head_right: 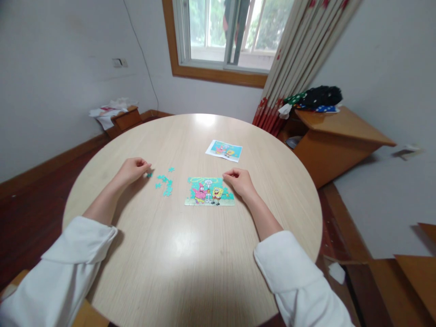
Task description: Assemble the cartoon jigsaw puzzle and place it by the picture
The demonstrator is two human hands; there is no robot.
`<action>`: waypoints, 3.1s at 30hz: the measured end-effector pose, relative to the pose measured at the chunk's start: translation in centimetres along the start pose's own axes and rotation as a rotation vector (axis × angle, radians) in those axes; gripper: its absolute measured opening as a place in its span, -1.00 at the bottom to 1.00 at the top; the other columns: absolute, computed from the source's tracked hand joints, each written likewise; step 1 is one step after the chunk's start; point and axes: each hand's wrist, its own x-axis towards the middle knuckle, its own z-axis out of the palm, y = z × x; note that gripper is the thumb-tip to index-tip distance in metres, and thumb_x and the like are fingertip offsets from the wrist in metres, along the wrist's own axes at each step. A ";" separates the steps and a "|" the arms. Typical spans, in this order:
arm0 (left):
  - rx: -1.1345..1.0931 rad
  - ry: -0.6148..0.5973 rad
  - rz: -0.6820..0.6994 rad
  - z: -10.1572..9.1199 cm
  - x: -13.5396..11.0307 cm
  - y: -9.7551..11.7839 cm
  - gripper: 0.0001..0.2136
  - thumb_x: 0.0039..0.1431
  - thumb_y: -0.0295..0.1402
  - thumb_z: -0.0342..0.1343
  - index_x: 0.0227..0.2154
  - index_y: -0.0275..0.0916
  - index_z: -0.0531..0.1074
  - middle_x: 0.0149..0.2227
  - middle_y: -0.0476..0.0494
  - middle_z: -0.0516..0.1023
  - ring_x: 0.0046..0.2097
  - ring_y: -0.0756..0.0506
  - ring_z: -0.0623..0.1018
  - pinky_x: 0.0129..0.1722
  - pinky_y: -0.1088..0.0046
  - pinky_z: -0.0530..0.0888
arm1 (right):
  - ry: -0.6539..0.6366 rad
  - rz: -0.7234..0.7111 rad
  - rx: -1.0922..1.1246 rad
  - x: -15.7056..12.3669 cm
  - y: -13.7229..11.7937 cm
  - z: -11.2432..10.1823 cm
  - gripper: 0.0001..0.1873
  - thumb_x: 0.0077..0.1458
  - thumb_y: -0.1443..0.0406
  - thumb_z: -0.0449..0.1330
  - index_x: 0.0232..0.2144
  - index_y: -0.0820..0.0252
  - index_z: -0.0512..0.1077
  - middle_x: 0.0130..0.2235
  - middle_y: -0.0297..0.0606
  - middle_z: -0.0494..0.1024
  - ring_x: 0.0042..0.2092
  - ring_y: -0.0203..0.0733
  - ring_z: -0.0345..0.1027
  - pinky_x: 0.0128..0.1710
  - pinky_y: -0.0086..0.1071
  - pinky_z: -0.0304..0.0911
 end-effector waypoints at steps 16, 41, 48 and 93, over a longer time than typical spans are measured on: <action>0.047 -0.275 0.011 -1.8 -0.8 0.9 -0.87 -0.25 -0.29 0.21 -0.59 -0.23 0.48 -0.66 -0.01 0.39 -0.57 -0.01 0.31 -0.56 0.45 0.20 | -0.012 -0.016 0.003 0.1 0.1 -0.1 -0.72 -0.30 0.11 0.30 -0.58 0.22 0.47 -0.49 -0.26 0.53 -0.41 -0.23 0.33 -0.36 -0.33 0.22; 0.040 -0.335 0.110 -1.4 -1.2 1.6 -0.91 -0.25 -0.40 0.18 -0.56 -0.24 0.42 -0.58 0.02 0.41 -0.49 -0.02 0.38 -0.42 0.45 0.31 | -0.006 0.000 0.027 0.0 0.0 -0.1 -0.76 -0.29 0.16 0.30 -0.57 0.23 0.48 -0.49 -0.28 0.52 -0.42 -0.24 0.32 -0.36 -0.34 0.21; -0.009 -0.322 0.107 -1.6 -1.8 2.2 -0.90 -0.17 -0.42 0.14 -0.49 -0.27 0.46 -0.62 0.04 0.37 -0.55 0.02 0.31 -0.51 0.49 0.21 | -0.014 -0.020 0.025 0.2 0.2 -0.1 -0.73 -0.31 0.13 0.30 -0.59 0.23 0.47 -0.50 -0.28 0.51 -0.41 -0.24 0.32 -0.36 -0.34 0.21; -0.608 -0.337 -0.044 -1.2 -2.3 2.7 -0.73 -0.13 -0.32 0.32 -0.45 -0.26 0.33 -0.43 -0.14 0.60 -0.28 -0.13 0.62 -0.19 0.32 0.48 | -0.012 -0.013 0.010 0.1 0.3 -0.1 -0.71 -0.30 0.11 0.31 -0.57 0.23 0.47 -0.48 -0.26 0.52 -0.41 -0.23 0.33 -0.34 -0.32 0.23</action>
